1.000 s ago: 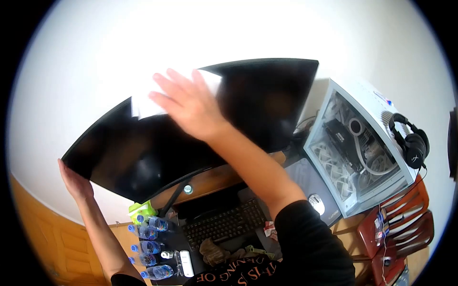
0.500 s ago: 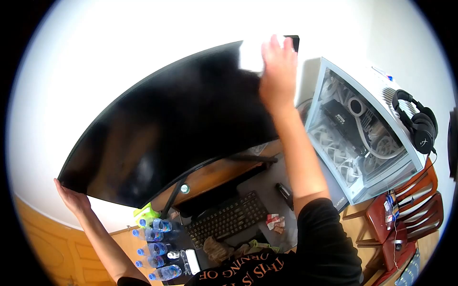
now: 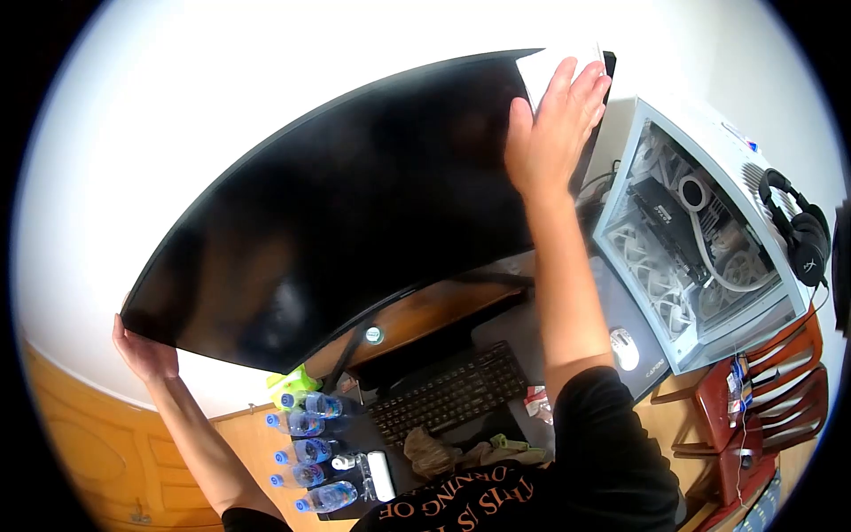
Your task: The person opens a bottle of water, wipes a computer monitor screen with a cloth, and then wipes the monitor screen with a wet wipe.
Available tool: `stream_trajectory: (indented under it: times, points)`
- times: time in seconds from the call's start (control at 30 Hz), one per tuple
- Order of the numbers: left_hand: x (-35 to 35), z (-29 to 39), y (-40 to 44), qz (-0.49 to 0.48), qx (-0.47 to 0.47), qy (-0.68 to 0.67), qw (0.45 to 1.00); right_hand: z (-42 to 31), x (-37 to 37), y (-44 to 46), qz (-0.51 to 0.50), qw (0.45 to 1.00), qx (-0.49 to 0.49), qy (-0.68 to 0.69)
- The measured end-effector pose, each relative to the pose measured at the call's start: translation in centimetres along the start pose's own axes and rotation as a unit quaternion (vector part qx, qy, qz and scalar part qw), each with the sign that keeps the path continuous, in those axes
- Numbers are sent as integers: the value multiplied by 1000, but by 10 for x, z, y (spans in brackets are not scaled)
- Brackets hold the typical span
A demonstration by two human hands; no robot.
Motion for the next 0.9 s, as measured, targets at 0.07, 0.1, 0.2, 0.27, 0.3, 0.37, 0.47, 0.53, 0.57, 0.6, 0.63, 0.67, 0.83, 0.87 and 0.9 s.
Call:
stream_trajectory:
  times: [0.07,0.1,0.2,0.27,0.3,0.37,0.47,0.53,0.57,0.6,0.63,0.67,0.83,0.87,0.9]
  points:
    - [2,0,1,-12,3,-2,1000,-12,3,-3,1,1000,16,-4]
    - [3,0,0,-10,6,0,1000,-20,6,-6,-9,1000,23,-8]
    - [8,-2,-1,-22,10,4,1000,-54,9,-18,-6,1000,6,11]
    - [8,-3,-1,-27,9,0,1000,-80,11,-27,21,999,-7,47]
    - [6,-3,0,-26,7,-3,1000,-94,15,-30,1,999,-3,42]
    - [4,-4,0,-15,5,-8,1000,-130,15,-34,-43,998,-1,35]
    - [8,-4,-3,-2,6,-13,1000,-182,12,-53,-14,992,-21,123]
    - [12,-5,-4,-15,5,-12,1000,-216,9,-61,-28,984,-16,174]
    - [11,-6,-4,-9,5,-16,1000,-232,6,-65,-38,981,-11,191]
    - [9,-6,-4,-4,4,-20,1000,-248,3,-70,-39,976,-16,214]
    - [7,-5,-3,2,5,-24,1000,-262,-1,-75,-45,970,-12,239]
    - [7,-6,-3,-8,-2,-26,1000,-277,-5,-80,-50,963,-9,264]
    - [10,-6,-3,-50,-21,-43,998,-348,-17,-100,-109,920,-25,375]
    - [13,-5,-6,-68,-21,-48,996,-362,-19,-108,-106,914,-40,390]
    - [15,-4,-9,-87,-21,-54,995,-378,-21,-116,-123,911,-65,389]
Point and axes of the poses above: each hand's wrist, its own y-axis towards the middle knuckle, its own x-axis out of the palm, z = x × y, the point moved 7 cm from there along y, towards the middle knuckle, and after that the axes turned 15 degrees about z, right-handed, at the moved point
